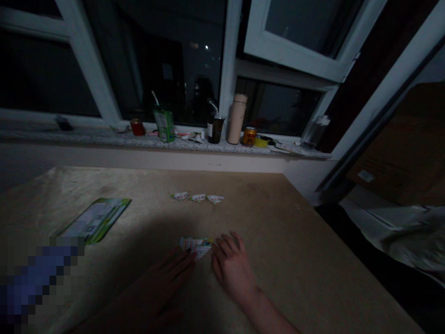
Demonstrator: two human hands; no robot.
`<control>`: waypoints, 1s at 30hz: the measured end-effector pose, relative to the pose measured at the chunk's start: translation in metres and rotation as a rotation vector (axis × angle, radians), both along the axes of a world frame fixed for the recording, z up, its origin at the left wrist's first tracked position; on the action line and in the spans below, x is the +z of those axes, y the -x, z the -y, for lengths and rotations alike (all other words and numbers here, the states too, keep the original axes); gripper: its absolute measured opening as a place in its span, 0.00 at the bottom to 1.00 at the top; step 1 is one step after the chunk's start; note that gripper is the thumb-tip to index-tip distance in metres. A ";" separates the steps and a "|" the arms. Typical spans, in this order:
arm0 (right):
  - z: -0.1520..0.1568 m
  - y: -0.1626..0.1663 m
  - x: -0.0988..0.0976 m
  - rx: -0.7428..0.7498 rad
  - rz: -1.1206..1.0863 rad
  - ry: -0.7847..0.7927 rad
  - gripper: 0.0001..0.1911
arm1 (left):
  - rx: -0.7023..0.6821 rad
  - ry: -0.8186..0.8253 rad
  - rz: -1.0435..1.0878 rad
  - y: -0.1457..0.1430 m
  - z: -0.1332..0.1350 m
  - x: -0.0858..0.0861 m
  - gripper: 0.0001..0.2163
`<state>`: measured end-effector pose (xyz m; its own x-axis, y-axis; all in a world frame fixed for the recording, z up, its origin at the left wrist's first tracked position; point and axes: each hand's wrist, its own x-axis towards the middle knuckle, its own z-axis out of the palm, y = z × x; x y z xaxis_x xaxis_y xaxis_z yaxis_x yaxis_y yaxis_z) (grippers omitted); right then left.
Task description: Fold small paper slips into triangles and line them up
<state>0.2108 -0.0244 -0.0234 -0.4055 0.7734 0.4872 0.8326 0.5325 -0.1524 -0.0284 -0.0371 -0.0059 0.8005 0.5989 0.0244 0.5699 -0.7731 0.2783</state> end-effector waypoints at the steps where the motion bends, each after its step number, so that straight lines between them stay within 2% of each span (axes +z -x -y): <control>1: 0.000 -0.001 0.001 0.005 -0.015 0.009 0.13 | -0.002 -0.003 0.006 0.001 -0.001 -0.001 0.35; 5: -0.003 -0.003 0.009 0.054 -0.030 0.090 0.18 | -0.026 -0.019 0.018 0.004 -0.006 0.001 0.33; 10: -0.006 -0.003 0.015 0.268 0.050 0.262 0.22 | -0.034 -0.008 -0.029 0.004 -0.009 0.009 0.32; 16: -0.004 -0.003 0.015 0.254 0.062 0.304 0.22 | -0.028 -0.020 -0.025 0.002 -0.007 0.002 0.33; 21: -0.005 -0.004 0.013 0.248 0.071 0.289 0.22 | -0.012 -0.063 -0.042 0.003 -0.006 -0.006 0.29; 30: -0.008 -0.005 0.010 0.257 0.084 0.363 0.24 | -0.024 -0.115 -0.031 0.006 -0.005 -0.010 0.30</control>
<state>0.2161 -0.0160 -0.0135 -0.6335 0.7569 0.1603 0.6974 0.6484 -0.3054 -0.0344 -0.0316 -0.0158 0.8161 0.5739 0.0672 0.5576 -0.8127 0.1693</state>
